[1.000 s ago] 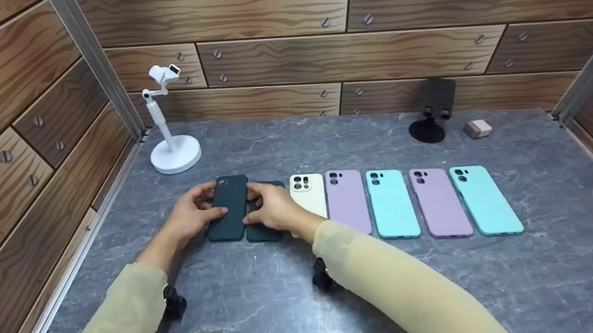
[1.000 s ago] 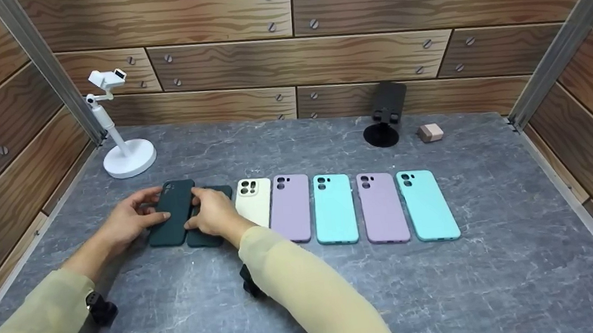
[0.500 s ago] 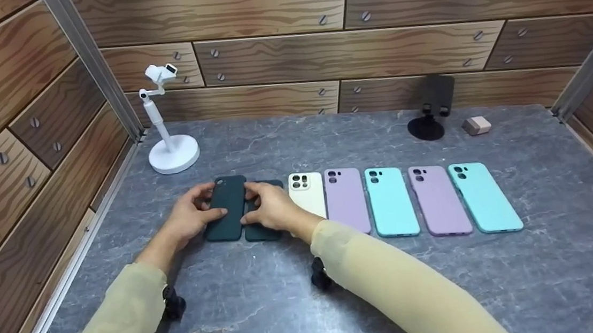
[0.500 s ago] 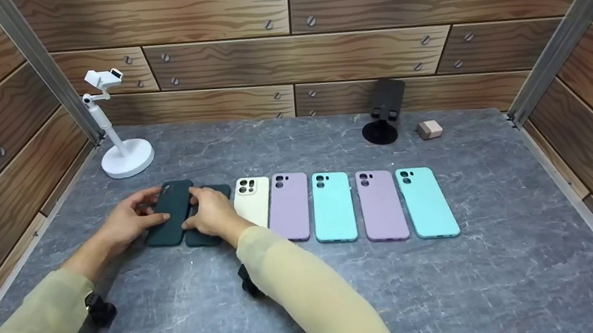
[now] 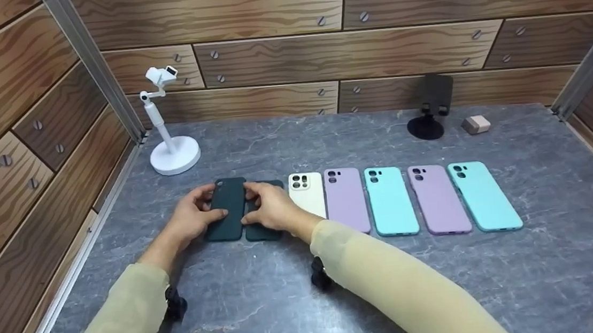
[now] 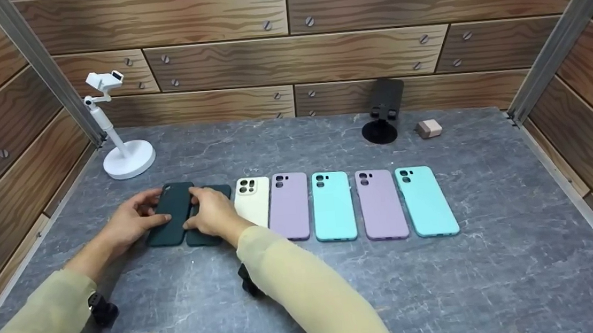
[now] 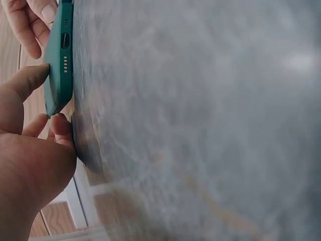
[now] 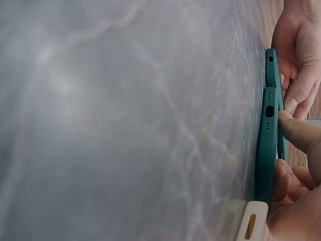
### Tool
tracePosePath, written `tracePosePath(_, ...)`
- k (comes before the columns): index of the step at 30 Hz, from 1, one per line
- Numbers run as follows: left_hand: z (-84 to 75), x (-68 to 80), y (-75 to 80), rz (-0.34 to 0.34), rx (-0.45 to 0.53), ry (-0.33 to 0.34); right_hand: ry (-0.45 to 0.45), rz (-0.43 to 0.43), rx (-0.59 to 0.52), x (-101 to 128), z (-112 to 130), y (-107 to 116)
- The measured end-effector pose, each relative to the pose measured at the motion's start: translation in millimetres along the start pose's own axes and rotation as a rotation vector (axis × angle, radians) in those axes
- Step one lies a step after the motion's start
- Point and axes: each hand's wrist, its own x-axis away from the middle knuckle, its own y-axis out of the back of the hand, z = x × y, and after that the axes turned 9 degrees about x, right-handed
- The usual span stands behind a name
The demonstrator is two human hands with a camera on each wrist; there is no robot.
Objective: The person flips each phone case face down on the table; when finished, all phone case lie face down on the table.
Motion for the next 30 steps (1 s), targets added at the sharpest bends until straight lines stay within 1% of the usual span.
tracePosePath(4,-3.2,-3.9,-1.3,-0.011,-0.02,0.011,0.013,-0.01,-0.028,-1.3,-3.8,3.1)
tracePosePath(7,-4.6,-6.1,-1.0,-0.022,-0.03,0.015,0.027,-0.021,-0.075,-0.3,-6.6,7.6)
tracePosePath(9,-6.3,-7.3,-0.7,-0.026,-0.032,0.002,0.035,-0.027,-0.105,1.2,-8.5,13.0)
tracePosePath(12,-11.3,-9.7,1.0,-0.03,-0.049,-0.039,0.044,-0.041,-0.153,4.6,-11.0,26.5)
tracePosePath(16,-22.0,-12.3,5.1,-0.043,-0.11,-0.127,0.051,-0.084,-0.193,11.9,-15.4,55.6)
tracePosePath(18,-27.5,-12.3,7.1,-0.056,-0.158,-0.171,0.057,-0.112,-0.189,17.6,-19.2,73.4)
tracePosePath(20,-32.3,-10.3,9.4,-0.072,-0.21,-0.197,0.066,-0.135,-0.174,24.7,-24.1,90.4)
tracePosePath(25,-41.4,-1.0,14.3,-0.097,-0.332,-0.227,0.071,-0.177,-0.102,48.0,-43.4,127.2)
tracePosePath(30,-44.8,6.9,18.2,-0.115,-0.427,-0.255,0.064,-0.232,0.007,75.6,-69.5,154.6)
